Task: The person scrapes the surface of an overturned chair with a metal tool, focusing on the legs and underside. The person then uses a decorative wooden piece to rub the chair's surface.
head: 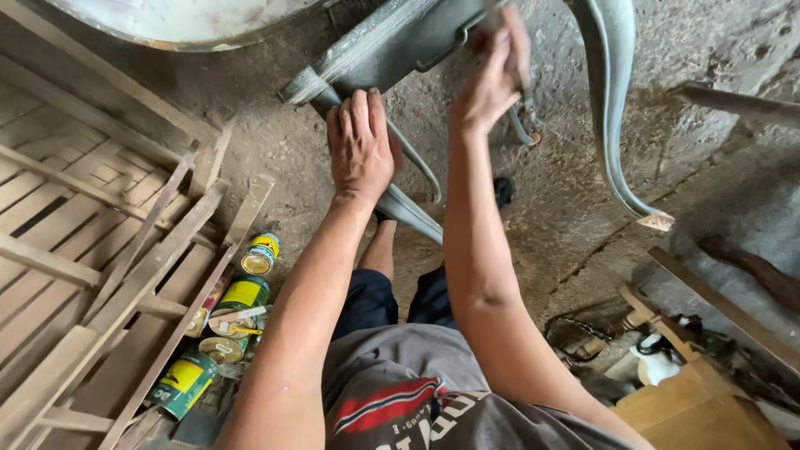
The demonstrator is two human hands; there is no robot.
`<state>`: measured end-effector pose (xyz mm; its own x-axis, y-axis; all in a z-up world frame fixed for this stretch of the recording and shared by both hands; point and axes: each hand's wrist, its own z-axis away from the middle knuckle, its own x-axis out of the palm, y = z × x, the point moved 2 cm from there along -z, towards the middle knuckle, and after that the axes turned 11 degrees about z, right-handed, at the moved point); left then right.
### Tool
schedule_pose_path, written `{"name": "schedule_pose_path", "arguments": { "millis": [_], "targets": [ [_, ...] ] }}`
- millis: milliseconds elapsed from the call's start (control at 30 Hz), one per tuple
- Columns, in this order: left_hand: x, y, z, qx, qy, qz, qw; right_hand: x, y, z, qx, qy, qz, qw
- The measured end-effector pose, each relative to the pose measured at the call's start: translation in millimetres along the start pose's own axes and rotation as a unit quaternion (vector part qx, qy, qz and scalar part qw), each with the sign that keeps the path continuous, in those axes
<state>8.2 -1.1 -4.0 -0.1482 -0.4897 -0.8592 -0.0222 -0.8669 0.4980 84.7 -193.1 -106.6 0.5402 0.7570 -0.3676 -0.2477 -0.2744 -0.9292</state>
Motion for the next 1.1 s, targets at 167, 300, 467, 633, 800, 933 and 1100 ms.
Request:
{"name": "schedule_pose_path", "arguments": {
  "millis": [167, 300, 467, 633, 800, 933, 1100],
  "targets": [
    [-11, 5, -6, 0.023, 0.013, 0.024, 0.999, -26, -21, 14, 0.045, -0.113, -0.046, 0.991],
    [-4, 0, 0, 0.012, 0.009, 0.009, 1.0, -17, -7, -42, 0.044, 0.002, -0.011, 0.999],
    [-3, 3, -2, 0.006, 0.013, 0.001, 1.0, -7, -31, 24, -0.02, -0.1, 0.086, 0.991],
    [-5, -1, 9, -0.001, 0.022, 0.018, 1.0, -18, -48, 11, 0.088, -0.017, -0.03, 0.996],
    [1, -7, 13, -0.07, 0.092, 0.038, 0.993, 20, -66, 71, 0.008, -0.093, 0.002, 0.996],
    [7, -13, 16, -0.089, 0.114, 0.063, 0.987, 10, -73, 111, 0.066, -0.215, -0.032, 0.974],
    [7, -15, 21, -0.124, 0.119, 0.094, 0.981, 9, -33, 37, 0.074, -0.067, -0.081, 0.992]
  ]
}}
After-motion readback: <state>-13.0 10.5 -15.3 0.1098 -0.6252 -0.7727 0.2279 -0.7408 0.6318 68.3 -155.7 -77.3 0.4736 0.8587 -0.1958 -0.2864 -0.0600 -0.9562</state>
